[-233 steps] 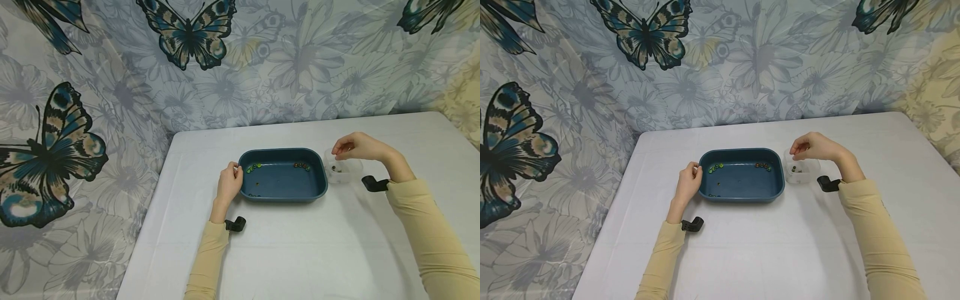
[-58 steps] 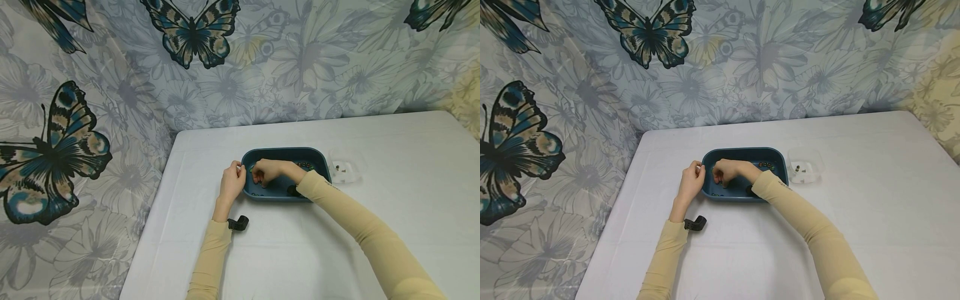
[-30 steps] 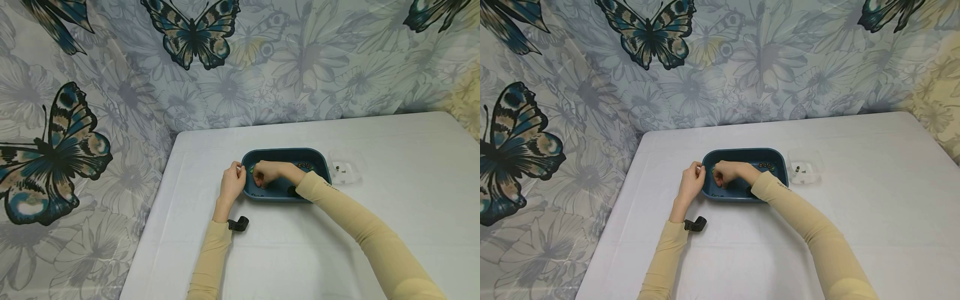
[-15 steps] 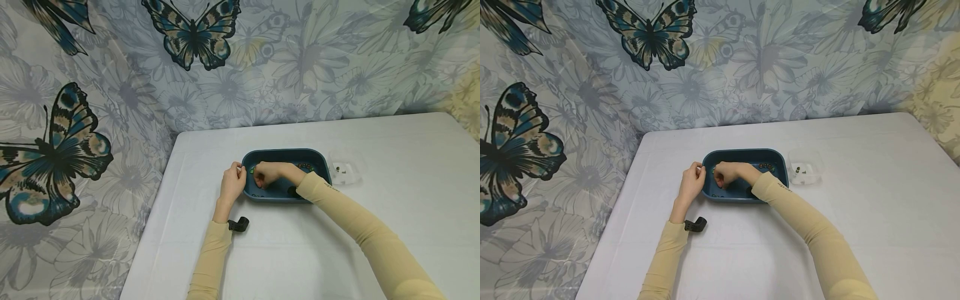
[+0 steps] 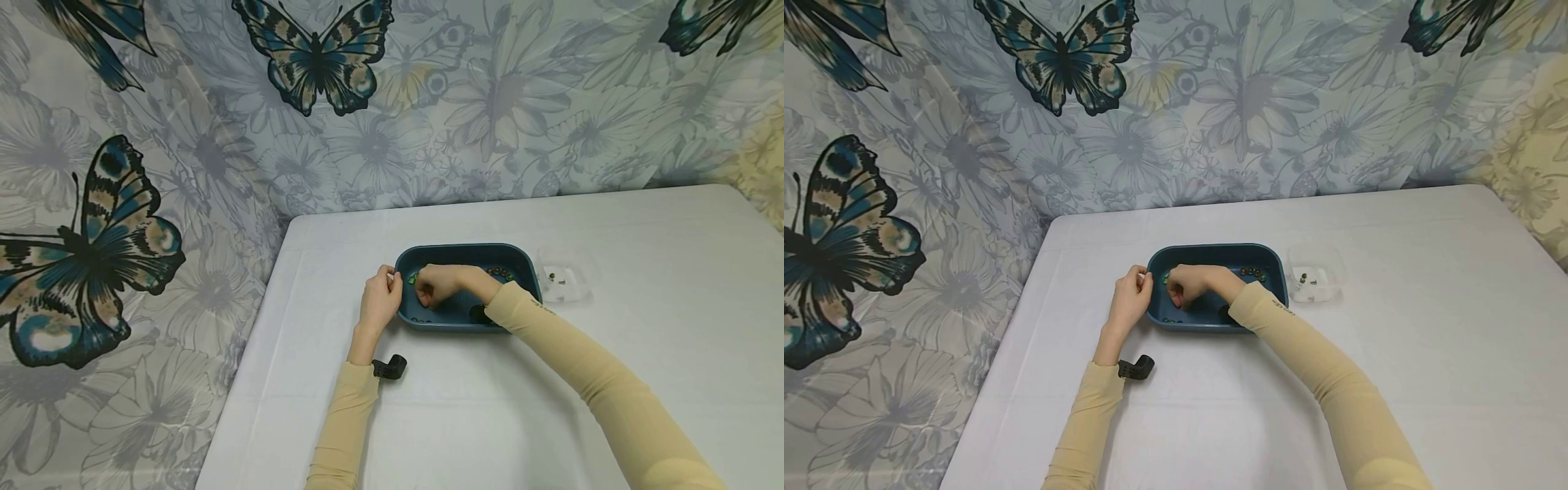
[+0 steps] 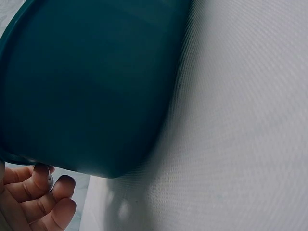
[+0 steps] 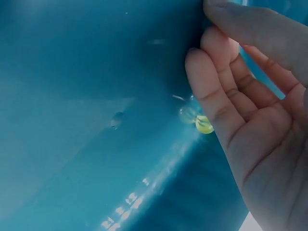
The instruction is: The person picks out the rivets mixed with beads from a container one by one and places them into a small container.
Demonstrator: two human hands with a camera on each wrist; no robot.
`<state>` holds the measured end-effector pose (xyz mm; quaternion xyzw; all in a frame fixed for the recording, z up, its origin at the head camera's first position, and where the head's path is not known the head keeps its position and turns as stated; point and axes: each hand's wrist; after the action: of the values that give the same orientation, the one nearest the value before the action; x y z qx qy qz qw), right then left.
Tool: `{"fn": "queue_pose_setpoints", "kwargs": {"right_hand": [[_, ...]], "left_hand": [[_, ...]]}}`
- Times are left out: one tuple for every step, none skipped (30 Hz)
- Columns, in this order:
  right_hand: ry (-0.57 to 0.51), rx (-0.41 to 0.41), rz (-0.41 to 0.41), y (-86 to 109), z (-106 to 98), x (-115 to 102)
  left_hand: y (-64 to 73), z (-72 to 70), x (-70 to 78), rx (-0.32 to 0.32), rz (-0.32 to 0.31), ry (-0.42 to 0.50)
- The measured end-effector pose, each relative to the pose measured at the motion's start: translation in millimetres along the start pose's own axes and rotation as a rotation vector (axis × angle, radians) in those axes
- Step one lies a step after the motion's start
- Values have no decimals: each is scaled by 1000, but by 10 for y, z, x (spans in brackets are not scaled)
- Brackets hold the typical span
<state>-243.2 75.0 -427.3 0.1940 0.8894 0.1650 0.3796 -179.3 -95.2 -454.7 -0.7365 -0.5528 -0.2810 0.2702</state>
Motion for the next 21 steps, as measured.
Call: {"fn": "queue_pose_setpoints", "kwargs": {"right_hand": [[-1, 3, 4, 4, -2, 1], [-3, 5, 8, 6, -5, 1], [-7, 9, 11, 9, -9, 2], [-10, 13, 13, 12, -11, 4], [-15, 17, 13, 14, -14, 6], [-16, 21, 14, 17, -16, 10], [-16, 26, 13, 20, -17, 12], [-20, 32, 9, 24, -19, 14], [-23, 40, 7, 29, -21, 16], [-25, 47, 2, 36, -23, 18], [-28, 54, -5, 44, -25, 17], [-30, 62, -12, 50, -26, 20], [-36, 67, -19, 57, -28, 18], [-42, 70, -25, 65, -29, 17], [-47, 73, -27, 72, -30, 16], [-49, 77, -32, 79, -29, 20], [-54, 78, -31, 85, -30, 20], [-57, 79, -28, 89, -30, 22], [-60, 80, -26, 96, -31, 23], [-61, 82, -24, 101, -32, 27], [-60, 84, -23, 105, -33, 32]], "left_hand": [[0, 1, -1, 0, 0, -1], [1, 0, 1, -1, -1, -2], [2, -1, 2, -1, -2, -4], [2, 0, 1, -1, -3, -4], [1, 1, 0, -1, -5, -6], [1, 1, -1, -2, -6, -7], [0, 2, -2, -2, -7, -8], [0, 2, -2, -2, -8, -8], [-1, 2, -3, -2, -8, -8], [-2, 4, -4, -2, -9, -8], [-3, 4, -4, -2, -9, -9], [-4, 4, -4, -2, -9, -9], [-4, 4, -4, -1, -9, -9], [-5, 4, -4, 0, -9, -10], [-5, 4, -3, 0, -8, -10], [-6, 4, -1, 1, -7, -10], [-6, 4, -2, 3, -7, -10], [-5, 5, -2, 5, -5, -9], [-7, 6, -6, 7, -5, -10], [-7, 7, -8, 8, -3, -10], [-7, 8, -8, 10, -2, -10]]}}
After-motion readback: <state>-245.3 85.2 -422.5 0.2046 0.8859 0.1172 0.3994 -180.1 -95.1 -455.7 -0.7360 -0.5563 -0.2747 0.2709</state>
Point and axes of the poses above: each hand's wrist, its own y-axis away from the middle knuckle, its own z-axis out of the palm, x = y × z, and after that the axes turned 14 degrees about -x, right-handed
